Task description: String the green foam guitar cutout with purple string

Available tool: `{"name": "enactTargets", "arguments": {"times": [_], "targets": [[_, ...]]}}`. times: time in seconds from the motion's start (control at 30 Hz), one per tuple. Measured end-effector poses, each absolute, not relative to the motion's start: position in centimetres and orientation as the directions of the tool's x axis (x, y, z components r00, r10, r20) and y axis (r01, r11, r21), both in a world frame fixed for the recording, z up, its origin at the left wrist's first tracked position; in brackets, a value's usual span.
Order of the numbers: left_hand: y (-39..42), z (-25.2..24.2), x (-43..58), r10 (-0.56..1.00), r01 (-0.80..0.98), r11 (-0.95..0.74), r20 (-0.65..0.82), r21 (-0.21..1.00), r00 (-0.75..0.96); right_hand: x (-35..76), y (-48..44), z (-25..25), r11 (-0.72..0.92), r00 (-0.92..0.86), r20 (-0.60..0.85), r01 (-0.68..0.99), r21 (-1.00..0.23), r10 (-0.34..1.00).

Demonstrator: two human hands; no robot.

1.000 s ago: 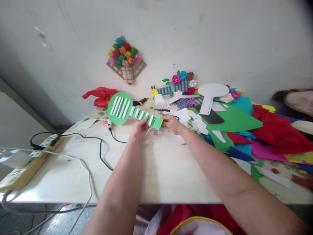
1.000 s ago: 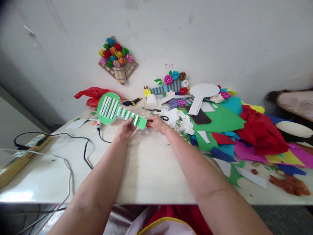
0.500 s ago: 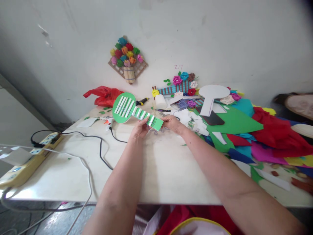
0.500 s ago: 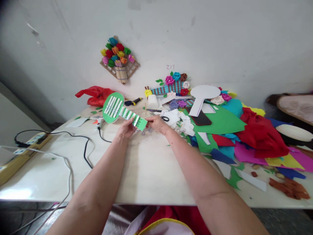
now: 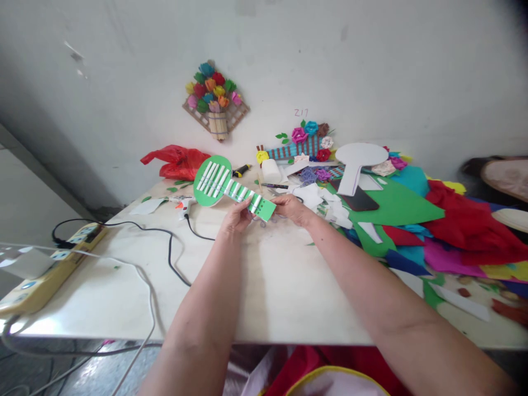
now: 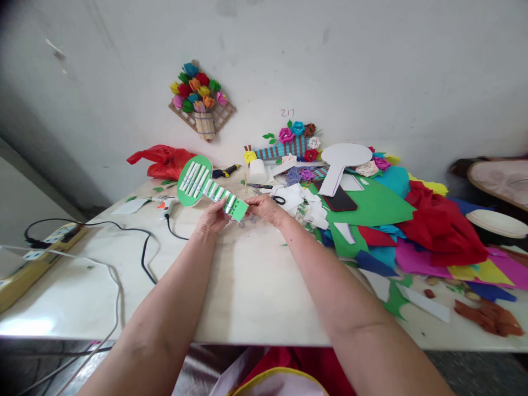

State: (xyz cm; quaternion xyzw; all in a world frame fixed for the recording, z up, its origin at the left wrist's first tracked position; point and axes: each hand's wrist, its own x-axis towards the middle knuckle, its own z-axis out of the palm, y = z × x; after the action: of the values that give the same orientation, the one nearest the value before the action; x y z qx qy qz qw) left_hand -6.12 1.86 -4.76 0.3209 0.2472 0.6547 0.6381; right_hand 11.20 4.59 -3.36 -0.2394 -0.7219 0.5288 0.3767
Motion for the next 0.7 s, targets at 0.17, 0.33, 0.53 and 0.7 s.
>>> {"name": "enactTargets", "arguments": {"times": [0.17,0.33,0.53,0.7], "targets": [[1.98,-4.91,-6.28,0.993,-0.675,-0.062,0.112,0.735,0.03,10.94,4.54,-3.3,0.353,-0.604,0.31,-0.05,-0.934,0.734],[1.91,-4.95,-6.32,0.992,-0.689,-0.052,0.115,0.723,0.046,10.99,4.41,-3.05,0.392,-0.625,0.323,-0.028,-0.919,0.711],[1.84,-4.83,-6.33,0.995,-0.715,-0.057,0.096,0.697,0.015,11.01,4.41,-2.94,0.396,-0.659,0.317,-0.031,-0.918,0.682],[1.58,-4.6,-6.29,0.991,-0.726,-0.096,0.136,0.681,-0.004,11.24,4.32,-2.91,0.327,-0.685,0.271,-0.05,-0.944,0.676]]}}
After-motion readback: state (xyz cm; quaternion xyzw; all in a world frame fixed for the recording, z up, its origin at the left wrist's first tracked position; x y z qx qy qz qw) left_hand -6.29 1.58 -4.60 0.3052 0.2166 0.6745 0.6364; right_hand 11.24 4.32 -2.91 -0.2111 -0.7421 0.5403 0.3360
